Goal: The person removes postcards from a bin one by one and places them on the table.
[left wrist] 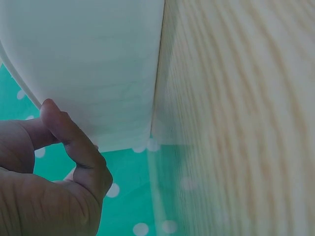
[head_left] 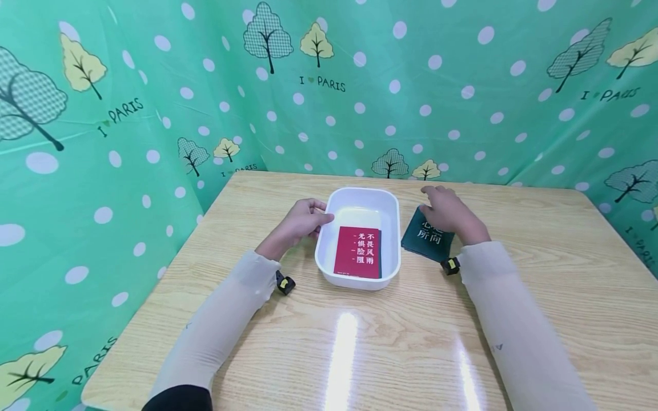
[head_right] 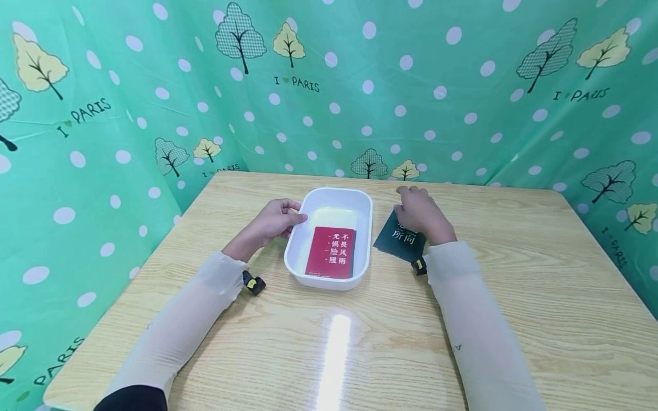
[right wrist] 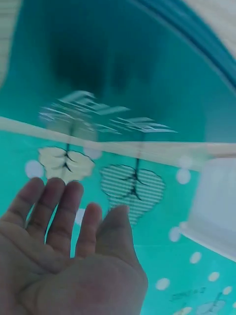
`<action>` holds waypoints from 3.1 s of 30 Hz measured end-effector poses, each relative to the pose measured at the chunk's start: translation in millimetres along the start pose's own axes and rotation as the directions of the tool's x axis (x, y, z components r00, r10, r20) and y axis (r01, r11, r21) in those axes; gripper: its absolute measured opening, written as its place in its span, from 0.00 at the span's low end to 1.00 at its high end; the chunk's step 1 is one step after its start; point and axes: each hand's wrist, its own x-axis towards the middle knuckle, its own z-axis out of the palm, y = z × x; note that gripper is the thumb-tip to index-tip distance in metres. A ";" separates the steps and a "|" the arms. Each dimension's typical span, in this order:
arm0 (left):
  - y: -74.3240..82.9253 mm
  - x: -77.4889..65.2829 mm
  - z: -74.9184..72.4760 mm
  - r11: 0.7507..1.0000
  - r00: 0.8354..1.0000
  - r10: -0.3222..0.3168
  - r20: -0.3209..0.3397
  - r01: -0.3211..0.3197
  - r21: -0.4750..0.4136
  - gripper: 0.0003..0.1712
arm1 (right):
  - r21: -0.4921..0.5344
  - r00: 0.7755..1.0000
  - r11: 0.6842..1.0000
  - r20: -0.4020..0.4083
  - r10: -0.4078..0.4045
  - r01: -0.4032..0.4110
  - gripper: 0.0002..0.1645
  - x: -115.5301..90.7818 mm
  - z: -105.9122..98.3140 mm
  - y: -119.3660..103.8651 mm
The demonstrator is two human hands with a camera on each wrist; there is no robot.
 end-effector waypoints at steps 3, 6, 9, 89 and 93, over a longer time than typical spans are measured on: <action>0.0 0.4 0.2 1.000 1.000 0.001 0.002 -0.001 -0.003 0.19 | 0.027 0.998 0.999 -0.061 -0.025 0.027 0.31 2.1 2.5 -12.7; -0.6 0.5 0.5 1.000 1.000 0.001 0.003 -0.001 -0.006 0.19 | 0.060 0.992 0.996 -0.115 -0.053 0.060 0.32 3.7 7.1 -24.9; -1.0 0.3 0.7 1.000 1.000 0.000 0.005 0.000 -0.010 0.20 | 0.062 0.986 0.994 -0.148 -0.080 0.090 0.34 3.9 12.0 -35.7; 0.2 -2.1 -1.9 1.000 1.000 -0.008 0.004 0.008 0.015 0.19 | -0.094 0.941 0.940 0.123 -0.315 0.327 0.42 -6.4 43.9 -98.4; 1.1 -1.9 -1.8 1.000 1.000 -0.002 0.003 0.002 0.010 0.19 | -0.071 0.943 0.943 0.101 -0.317 0.324 0.37 -6.7 41.6 -98.1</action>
